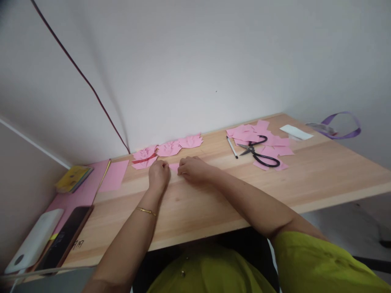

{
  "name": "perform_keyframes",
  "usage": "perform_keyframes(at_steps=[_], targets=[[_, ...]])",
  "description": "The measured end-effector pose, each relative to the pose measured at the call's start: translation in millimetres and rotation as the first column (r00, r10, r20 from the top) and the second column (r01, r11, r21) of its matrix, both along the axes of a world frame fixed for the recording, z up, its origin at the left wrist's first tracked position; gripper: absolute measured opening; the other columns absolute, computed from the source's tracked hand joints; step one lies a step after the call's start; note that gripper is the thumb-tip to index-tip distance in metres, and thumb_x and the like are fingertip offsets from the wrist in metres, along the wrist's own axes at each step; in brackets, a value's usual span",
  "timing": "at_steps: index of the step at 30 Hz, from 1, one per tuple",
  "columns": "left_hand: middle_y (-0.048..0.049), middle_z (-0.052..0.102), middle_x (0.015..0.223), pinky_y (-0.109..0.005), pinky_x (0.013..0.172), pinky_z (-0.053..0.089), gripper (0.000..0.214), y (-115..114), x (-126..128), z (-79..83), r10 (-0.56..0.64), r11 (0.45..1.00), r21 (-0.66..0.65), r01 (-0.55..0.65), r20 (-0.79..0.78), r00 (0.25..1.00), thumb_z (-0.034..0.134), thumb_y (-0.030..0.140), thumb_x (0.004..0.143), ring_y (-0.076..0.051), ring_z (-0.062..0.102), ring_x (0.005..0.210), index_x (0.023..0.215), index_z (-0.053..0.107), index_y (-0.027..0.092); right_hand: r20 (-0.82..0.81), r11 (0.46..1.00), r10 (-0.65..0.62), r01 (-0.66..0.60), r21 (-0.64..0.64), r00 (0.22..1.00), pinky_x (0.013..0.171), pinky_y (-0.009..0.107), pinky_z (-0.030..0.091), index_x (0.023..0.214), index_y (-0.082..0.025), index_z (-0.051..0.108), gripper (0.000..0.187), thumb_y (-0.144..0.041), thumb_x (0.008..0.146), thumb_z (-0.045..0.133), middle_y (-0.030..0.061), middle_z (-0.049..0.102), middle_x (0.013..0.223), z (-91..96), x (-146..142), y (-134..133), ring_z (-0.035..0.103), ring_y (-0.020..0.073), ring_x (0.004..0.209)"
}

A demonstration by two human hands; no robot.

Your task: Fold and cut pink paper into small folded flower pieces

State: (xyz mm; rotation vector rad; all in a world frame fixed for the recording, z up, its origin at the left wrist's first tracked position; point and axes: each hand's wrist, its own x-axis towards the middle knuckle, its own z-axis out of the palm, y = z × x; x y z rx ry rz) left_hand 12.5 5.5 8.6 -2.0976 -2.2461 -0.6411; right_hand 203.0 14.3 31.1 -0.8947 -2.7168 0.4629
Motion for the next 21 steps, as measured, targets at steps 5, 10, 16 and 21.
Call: perform_keyframes(at_steps=[5,10,16,21], targets=[[-0.0116,0.065,0.081,-0.032,0.075,0.042,0.025,1.1,-0.5,0.7,0.025,1.0,0.014,-0.025,0.006,1.0,0.042,0.014,0.082,-0.022,0.059,0.084,0.074,0.065,0.015,0.017,1.0,-0.005,0.005,-0.002,1.0,0.085,0.035,0.036,0.098,-0.024,0.07,0.027,-0.016,0.081,0.05,0.0069,0.063,0.109,3.3,-1.0,-1.2,0.056,0.0222,0.099],[-0.0099,0.064,0.079,-0.032,0.074,0.044,0.02,-1.0,-6.6,-1.8,-0.015,0.996,0.084,0.008,0.085,0.996,0.045,0.013,0.08,-0.021,0.059,0.081,0.073,0.064,0.016,0.006,1.0,-0.01,0.011,-0.019,1.0,0.089,0.038,0.035,0.101,-0.025,0.069,0.032,-0.013,0.079,0.051,0.007,0.062,0.11,2.8,0.5,-1.6,0.055,0.0226,0.099],[-0.0066,0.066,0.087,-0.032,0.082,0.046,0.018,-7.9,-19.4,-3.5,-0.225,0.954,0.243,0.176,0.191,0.956,0.048,0.018,0.082,-0.02,0.06,0.087,0.085,0.065,0.018,-0.041,1.0,0.029,-0.029,-0.011,0.999,0.091,0.038,0.035,0.101,-0.025,0.069,0.032,-0.012,0.079,0.05,0.0064,0.063,0.109,-2.3,4.1,2.9,0.054,0.0223,0.102],[-0.0069,0.068,0.094,-0.032,0.086,0.047,0.022,-16.9,-10.8,7.6,-0.399,0.916,0.107,0.387,0.139,0.906,0.047,0.016,0.083,-0.019,0.059,0.091,0.091,0.067,0.018,-0.087,0.999,0.045,-0.046,-0.008,0.995,0.093,0.039,0.035,0.102,-0.025,0.069,0.033,-0.011,0.079,0.051,0.0056,0.063,0.11,-5.0,7.4,4.8,0.056,0.0212,0.102]])
